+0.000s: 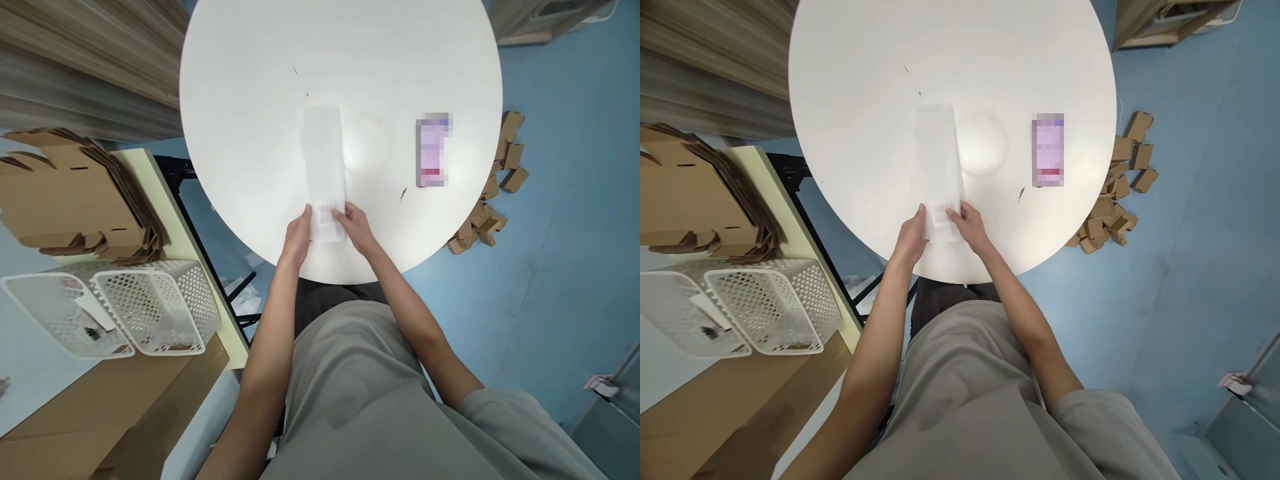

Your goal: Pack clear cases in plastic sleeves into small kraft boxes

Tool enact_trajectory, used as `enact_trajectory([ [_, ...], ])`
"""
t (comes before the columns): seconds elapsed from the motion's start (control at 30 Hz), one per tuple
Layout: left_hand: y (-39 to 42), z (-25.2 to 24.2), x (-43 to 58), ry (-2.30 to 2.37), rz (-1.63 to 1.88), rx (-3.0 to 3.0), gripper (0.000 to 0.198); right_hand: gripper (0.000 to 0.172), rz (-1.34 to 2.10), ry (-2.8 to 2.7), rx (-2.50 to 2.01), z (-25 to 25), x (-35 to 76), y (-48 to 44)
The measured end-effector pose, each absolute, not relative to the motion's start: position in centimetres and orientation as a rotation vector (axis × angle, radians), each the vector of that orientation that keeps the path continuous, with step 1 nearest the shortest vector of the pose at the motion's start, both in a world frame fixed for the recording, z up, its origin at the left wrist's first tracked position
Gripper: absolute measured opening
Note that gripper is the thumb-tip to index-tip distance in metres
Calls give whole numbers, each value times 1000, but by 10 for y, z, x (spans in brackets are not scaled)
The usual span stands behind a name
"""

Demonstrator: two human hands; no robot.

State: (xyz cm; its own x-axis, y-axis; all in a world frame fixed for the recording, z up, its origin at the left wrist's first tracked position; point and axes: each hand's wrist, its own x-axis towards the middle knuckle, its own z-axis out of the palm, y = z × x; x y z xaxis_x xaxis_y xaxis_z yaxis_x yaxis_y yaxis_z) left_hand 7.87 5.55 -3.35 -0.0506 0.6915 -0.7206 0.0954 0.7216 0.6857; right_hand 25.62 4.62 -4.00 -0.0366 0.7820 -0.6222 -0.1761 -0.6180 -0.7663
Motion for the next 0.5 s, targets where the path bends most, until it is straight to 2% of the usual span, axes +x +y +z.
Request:
enact_trajectory([
  [0.17, 56, -33, 89, 1574, 660, 509, 47, 61, 1673, -734, -1611, -36, 265, 42],
  [0.5, 74, -50, 100, 1805, 362, 982, 14, 63, 1643, -909, -1793, -58, 293, 36],
])
